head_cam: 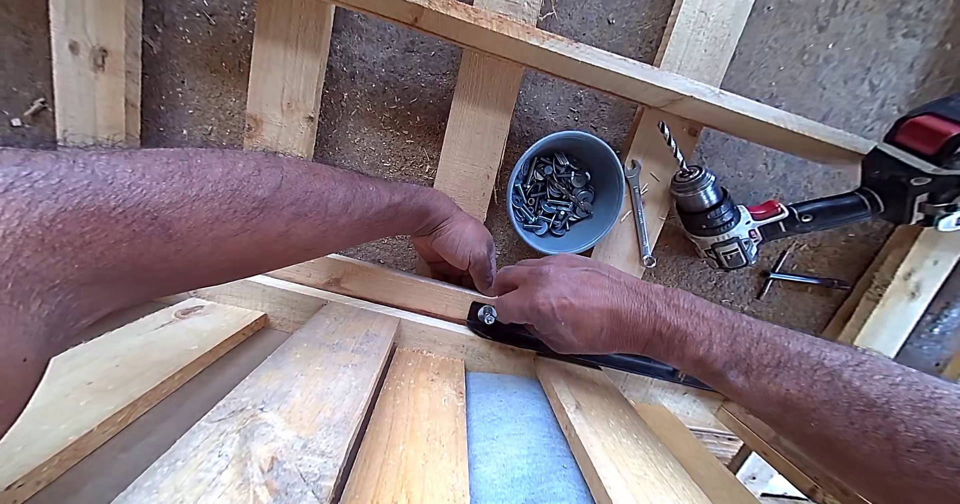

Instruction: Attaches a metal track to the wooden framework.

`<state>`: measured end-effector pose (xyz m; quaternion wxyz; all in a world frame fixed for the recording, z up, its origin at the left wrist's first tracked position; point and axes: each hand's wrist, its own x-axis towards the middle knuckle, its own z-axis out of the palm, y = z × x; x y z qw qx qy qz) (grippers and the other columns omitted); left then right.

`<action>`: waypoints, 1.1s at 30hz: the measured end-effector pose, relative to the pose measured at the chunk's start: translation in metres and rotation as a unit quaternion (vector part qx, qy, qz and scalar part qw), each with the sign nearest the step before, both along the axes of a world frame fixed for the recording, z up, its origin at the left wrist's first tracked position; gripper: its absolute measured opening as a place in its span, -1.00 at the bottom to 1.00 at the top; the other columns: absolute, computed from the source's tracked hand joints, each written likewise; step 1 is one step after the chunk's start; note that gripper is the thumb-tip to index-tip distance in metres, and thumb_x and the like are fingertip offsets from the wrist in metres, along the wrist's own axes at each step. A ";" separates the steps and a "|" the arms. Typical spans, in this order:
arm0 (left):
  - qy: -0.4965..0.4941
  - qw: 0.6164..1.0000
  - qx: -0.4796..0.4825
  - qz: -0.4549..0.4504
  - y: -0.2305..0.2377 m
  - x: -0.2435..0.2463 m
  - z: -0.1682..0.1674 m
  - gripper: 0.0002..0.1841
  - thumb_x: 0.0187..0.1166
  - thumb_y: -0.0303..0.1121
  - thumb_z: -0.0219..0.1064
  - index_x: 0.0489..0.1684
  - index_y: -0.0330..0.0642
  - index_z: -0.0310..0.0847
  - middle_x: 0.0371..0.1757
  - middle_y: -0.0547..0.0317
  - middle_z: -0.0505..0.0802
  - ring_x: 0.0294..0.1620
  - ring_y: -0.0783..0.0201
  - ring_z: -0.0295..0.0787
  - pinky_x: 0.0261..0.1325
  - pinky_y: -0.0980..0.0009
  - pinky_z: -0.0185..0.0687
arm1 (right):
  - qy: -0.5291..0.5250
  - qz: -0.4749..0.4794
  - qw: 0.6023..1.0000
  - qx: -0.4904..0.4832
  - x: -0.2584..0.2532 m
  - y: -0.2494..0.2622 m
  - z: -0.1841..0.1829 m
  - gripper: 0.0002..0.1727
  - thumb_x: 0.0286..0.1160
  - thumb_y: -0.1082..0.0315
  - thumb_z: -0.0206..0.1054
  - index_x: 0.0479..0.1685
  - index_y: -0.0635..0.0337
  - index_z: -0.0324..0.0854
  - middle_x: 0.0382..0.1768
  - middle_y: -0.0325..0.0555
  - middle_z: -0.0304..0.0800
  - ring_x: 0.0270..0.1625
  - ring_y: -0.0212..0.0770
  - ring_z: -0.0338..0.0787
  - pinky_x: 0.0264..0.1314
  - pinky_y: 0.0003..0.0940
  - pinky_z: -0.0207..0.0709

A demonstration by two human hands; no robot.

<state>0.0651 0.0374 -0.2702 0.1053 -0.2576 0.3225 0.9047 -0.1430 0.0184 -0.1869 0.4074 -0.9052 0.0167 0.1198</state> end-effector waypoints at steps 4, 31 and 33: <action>0.032 0.998 0.033 0.035 0.004 0.002 -0.007 -0.70 0.69 -0.49 0.06 -0.49 -0.08 0.63 -0.50 0.31 0.83 -0.51 0.48 0.78 -0.35 0.49 0.75 | 0.024 -0.026 0.999 0.016 0.002 0.003 0.005 -0.67 0.44 0.40 0.36 0.14 -0.16 0.76 -0.03 -0.22 0.75 0.04 -0.19 0.79 -0.06 -0.19 0.74; -0.045 0.998 -0.005 -0.047 -0.009 0.001 0.011 -0.79 0.69 -0.41 0.17 -0.35 -0.15 0.70 -0.41 0.23 0.86 -0.41 0.41 0.81 -0.24 0.43 0.75 | 0.040 -0.018 0.999 -0.022 0.001 0.007 0.009 -0.87 0.45 0.41 0.37 -0.16 -0.04 0.76 -0.07 -0.20 0.76 0.04 -0.15 0.79 -0.05 -0.21 0.73; -0.040 0.998 -0.004 -0.042 -0.007 0.001 0.008 -0.77 0.70 -0.41 0.17 -0.37 -0.16 0.70 -0.44 0.25 0.86 -0.44 0.41 0.80 -0.26 0.43 0.76 | 0.061 -0.021 0.998 -0.015 0.003 0.010 0.013 -0.66 0.42 0.42 0.41 0.16 -0.09 0.74 0.02 -0.16 0.74 0.10 -0.12 0.78 -0.01 -0.18 0.73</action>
